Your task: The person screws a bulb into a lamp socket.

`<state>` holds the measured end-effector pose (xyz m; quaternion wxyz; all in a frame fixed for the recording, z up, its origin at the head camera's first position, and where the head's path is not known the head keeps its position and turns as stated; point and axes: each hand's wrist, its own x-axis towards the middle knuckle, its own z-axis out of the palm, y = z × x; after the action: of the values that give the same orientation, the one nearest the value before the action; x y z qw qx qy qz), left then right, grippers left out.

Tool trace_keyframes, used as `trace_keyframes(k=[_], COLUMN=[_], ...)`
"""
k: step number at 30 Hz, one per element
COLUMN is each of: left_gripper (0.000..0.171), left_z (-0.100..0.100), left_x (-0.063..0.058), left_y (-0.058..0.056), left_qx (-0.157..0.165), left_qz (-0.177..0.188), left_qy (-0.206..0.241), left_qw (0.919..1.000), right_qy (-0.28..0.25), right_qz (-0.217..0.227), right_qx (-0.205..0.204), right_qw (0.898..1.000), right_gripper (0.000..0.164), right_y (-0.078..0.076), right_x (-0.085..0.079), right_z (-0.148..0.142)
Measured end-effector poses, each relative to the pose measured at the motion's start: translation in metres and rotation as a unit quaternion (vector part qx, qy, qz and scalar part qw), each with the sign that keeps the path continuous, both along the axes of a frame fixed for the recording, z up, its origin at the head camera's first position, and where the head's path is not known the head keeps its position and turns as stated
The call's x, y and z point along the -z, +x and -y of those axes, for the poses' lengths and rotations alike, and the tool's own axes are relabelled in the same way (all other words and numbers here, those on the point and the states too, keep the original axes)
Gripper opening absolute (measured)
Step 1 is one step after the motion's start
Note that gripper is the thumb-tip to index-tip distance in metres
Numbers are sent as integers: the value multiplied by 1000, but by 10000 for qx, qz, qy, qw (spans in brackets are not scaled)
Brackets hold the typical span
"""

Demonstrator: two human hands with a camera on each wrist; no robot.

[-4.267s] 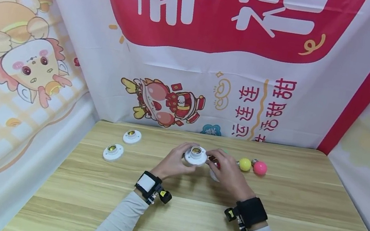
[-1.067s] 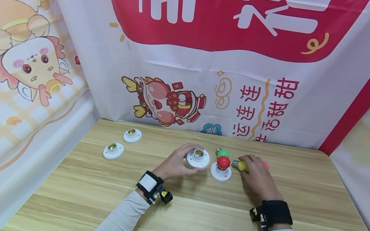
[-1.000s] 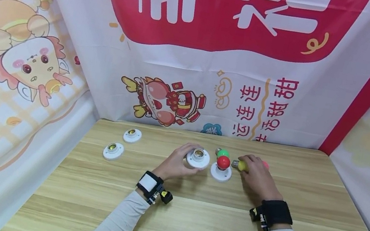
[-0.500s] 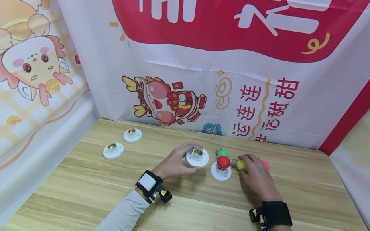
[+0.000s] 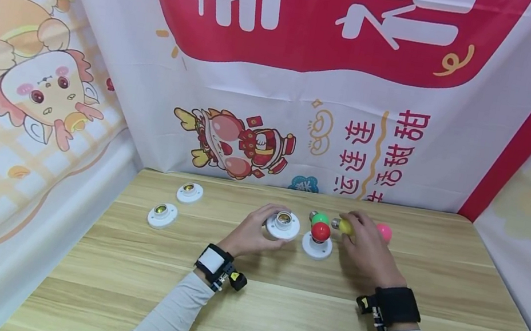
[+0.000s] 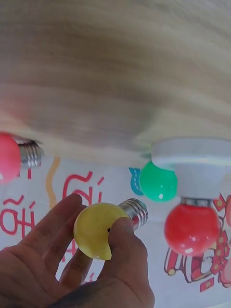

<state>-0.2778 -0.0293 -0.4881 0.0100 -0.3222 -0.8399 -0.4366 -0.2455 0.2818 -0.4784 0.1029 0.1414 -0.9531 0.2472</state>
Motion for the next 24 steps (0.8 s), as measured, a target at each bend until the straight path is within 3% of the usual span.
trace_keyframes(k=[11, 24], left_gripper=[75, 76], left_z=[-2, -3], left_x=[2, 3], left_y=[1, 0], left_qx=[13, 17], left_qz=[-17, 11], left_qy=[44, 53], left_qw=[10000, 10000], right_qy=[165, 210], right_qz=[-1146, -1472], right_qx=[-351, -678], right_qw=[9927, 9866], right_gripper=[60, 62], right_y=[5, 18], right_x=[-21, -49], right_z=[15, 48])
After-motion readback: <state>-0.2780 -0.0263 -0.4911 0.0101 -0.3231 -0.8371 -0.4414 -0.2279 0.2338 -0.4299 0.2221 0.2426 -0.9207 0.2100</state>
